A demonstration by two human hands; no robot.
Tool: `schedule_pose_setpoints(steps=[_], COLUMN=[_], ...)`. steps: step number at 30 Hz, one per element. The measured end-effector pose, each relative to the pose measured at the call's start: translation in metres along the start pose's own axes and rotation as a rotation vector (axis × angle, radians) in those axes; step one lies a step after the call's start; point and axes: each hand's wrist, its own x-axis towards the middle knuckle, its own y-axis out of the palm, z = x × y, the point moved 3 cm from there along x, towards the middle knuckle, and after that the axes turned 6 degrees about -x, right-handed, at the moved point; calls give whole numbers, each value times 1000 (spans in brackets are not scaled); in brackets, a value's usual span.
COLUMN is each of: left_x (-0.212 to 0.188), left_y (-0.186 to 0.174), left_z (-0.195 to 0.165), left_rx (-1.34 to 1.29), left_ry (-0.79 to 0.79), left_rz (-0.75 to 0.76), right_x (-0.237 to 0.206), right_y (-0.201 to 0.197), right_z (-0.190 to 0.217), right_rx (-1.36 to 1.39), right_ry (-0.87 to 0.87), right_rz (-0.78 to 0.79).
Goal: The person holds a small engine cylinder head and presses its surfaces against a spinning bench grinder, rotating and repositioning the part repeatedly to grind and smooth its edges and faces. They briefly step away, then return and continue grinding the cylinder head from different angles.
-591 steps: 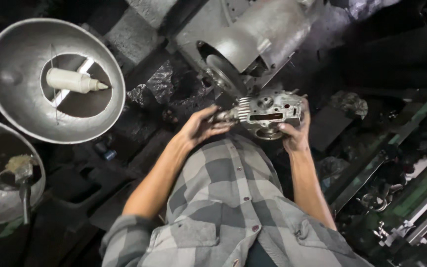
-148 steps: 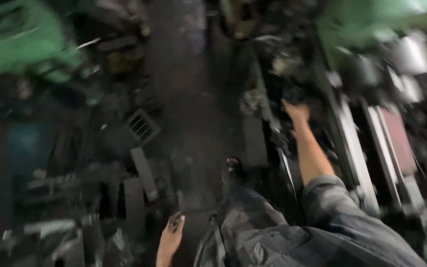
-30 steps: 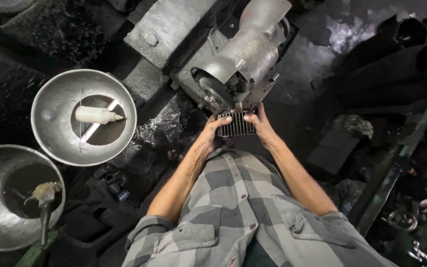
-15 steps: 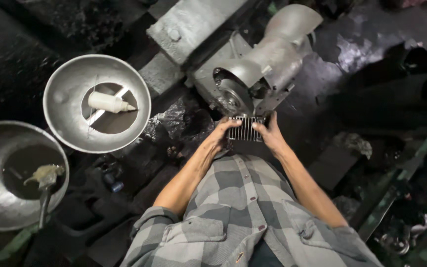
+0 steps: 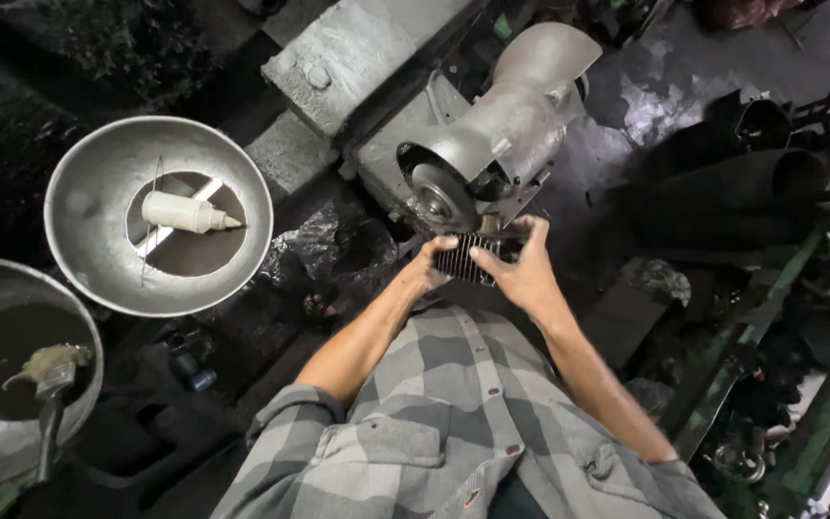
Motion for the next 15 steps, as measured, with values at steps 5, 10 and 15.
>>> schedule_pose_setpoints(steps=[5,10,15], left_x=[-3,-13,-12], left_y=[-8,-6,3], left_z=[-4,-2,1], left_rx=[-17,54,51], left_ry=[91,86,34], left_rz=[-7,10,102], right_x=[5,-3,-15], right_y=[14,22,12], right_z=[-3,-7,2], right_rx=[11,24,-70], right_ry=[145,48,51], right_rz=[28,36,-4])
